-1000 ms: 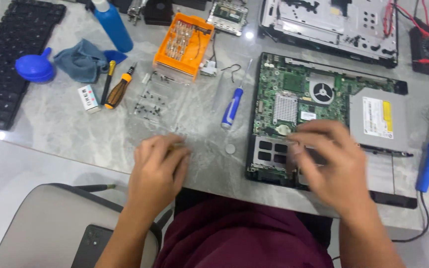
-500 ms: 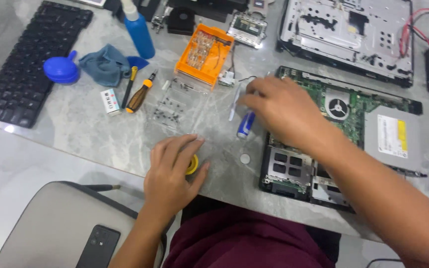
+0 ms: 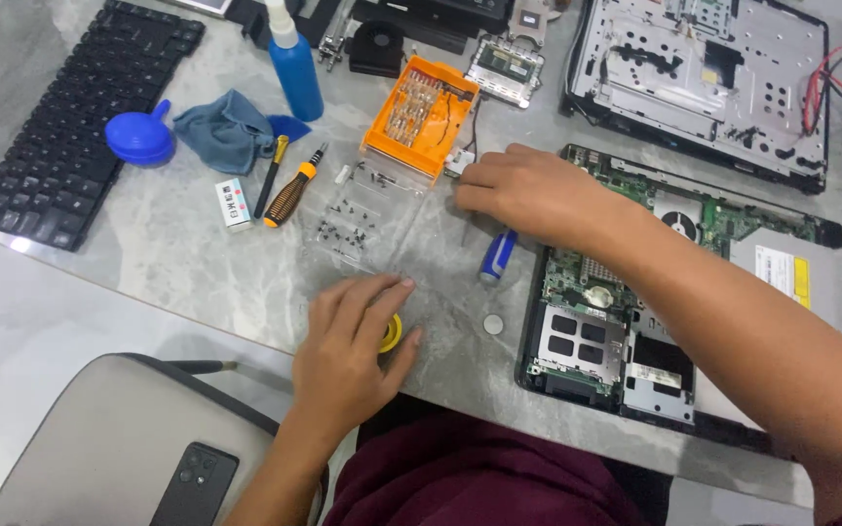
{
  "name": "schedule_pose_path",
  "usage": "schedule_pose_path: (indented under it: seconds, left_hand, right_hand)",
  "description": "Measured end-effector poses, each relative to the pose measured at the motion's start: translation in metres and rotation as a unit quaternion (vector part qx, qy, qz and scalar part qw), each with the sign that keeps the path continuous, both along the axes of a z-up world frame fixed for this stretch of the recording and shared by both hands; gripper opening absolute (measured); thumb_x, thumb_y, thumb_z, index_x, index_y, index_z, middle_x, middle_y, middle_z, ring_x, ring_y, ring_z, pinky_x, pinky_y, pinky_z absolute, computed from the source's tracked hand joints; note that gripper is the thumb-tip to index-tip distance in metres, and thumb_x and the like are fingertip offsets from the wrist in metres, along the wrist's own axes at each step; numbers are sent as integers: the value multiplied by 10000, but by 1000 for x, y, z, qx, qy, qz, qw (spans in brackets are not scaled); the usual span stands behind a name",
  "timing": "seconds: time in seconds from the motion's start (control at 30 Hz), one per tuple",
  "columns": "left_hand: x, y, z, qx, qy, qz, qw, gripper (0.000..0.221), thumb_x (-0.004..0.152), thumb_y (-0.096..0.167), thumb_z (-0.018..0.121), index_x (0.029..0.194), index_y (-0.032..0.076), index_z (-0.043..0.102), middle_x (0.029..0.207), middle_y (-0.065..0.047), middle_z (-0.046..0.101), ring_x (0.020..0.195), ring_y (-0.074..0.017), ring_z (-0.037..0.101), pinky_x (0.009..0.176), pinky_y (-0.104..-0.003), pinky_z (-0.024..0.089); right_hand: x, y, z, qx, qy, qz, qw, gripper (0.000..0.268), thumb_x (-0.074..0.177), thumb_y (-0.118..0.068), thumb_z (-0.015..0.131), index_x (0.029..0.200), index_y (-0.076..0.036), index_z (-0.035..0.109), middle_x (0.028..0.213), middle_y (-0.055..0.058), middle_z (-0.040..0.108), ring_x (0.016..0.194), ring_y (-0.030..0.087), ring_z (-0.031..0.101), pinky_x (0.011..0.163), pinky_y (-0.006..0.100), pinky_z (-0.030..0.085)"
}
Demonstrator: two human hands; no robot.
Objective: Repairing a laptop motherboard using a multimeter and soldering iron
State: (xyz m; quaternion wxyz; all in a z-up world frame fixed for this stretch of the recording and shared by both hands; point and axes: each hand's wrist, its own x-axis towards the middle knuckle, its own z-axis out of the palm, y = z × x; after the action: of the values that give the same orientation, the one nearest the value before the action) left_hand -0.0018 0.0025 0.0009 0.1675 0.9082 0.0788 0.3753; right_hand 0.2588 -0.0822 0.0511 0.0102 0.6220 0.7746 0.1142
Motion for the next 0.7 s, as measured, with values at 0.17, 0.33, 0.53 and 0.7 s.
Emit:
schedule_pose_path:
  seconds: [0.17, 0.33, 0.53, 0.7]
  left_hand:
    - [-1, 2, 14, -45, 44, -28, 998, 333, 886, 239, 659, 1177, 98, 582, 1221, -108, 554, 1072, -316, 508, 935, -430, 408]
    - [1, -1, 14, -70, 119, -14, 990, 299, 845, 225, 679, 1134, 164, 632, 1157, -52, 558, 1013, -286, 489, 823, -428, 376]
    - [10, -9, 15, -67, 138, -4, 988, 244, 852, 181, 699, 1090, 173, 643, 1112, 2, 573, 988, -252, 507, 777, -394, 370]
    - [34, -18, 21, -68, 131, -52, 988, 272, 849, 140, 699, 1114, 116, 639, 1109, -60, 569, 989, -264, 521, 816, -387, 402]
  right_hand:
    - [-5, -31, 32, 35, 254, -83, 963, 87, 906, -19, 600, 989, -47, 598, 1016, 105, 648, 959, 309, 616, 773, 416, 491]
    - [-26, -105, 68, 153, 306, -134, 930, 92, 927, 2, 594, 997, -38, 550, 978, 130, 634, 924, 265, 634, 809, 356, 473]
    - [-38, -162, 43, 141, 428, -250, 857, 103, 841, 19, 619, 860, -38, 537, 915, 121, 642, 839, 181, 670, 748, 251, 594]
    - [-47, -172, 20, 157, 497, -316, 793, 110, 799, -4, 643, 820, -47, 543, 867, 101, 645, 765, 155, 656, 682, 225, 588]
